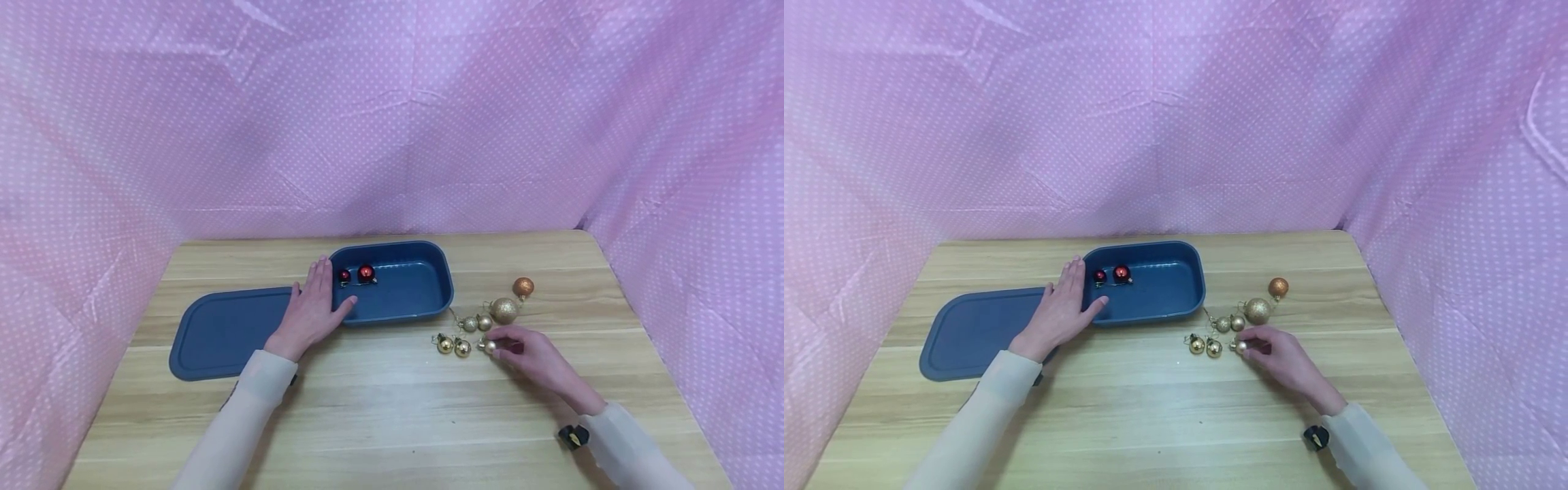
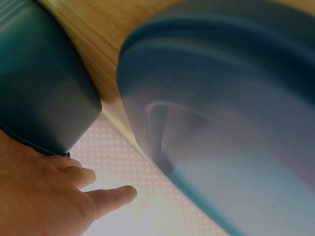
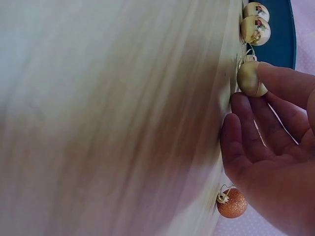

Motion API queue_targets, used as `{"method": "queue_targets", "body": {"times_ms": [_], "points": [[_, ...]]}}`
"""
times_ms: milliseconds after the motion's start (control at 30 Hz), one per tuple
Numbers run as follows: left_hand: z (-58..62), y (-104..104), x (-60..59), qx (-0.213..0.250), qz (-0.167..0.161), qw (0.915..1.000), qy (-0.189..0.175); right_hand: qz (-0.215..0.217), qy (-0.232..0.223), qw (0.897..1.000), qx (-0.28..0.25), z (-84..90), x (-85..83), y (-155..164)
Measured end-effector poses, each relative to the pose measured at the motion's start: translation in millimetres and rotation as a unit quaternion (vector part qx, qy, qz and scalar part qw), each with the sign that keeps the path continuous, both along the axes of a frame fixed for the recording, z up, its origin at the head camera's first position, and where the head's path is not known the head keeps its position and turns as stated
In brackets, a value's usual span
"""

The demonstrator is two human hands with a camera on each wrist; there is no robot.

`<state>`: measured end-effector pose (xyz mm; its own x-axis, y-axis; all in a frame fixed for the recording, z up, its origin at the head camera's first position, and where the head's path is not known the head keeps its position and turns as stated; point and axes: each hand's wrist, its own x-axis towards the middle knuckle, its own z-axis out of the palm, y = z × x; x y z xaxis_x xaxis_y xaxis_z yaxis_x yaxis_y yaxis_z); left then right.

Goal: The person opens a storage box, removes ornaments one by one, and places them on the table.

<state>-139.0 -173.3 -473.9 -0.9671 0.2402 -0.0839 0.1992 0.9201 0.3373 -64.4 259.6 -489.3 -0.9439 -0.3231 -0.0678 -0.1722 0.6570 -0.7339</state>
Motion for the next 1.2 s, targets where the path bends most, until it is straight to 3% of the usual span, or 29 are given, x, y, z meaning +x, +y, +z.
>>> {"method": "queue_targets", "body": {"times_ms": [467,633,1000,1200], "points": [[-3.9,-1.0,-0.3,0.006,-0.002,0.9998,0.016,0.003,-0.003,1.000,0.007,-1.7,1.3,2.3],[-3.7,-1.3,-0.7,0.006,-0.001,0.9999,0.010,-0.012,-0.005,1.000,-0.015,1.9,5.0,5.9],[-2.1,-2.9,-0.5,0.007,0.002,0.9999,0.009,-0.069,0.105,0.992,-0.029,25.1,9.8,0.9],[-2.6,-1.2,-0.7,0.008,0.000,1.0000,0.003,-0.100,0.132,0.984,-0.068,38.6,11.8,-14.7]]}}
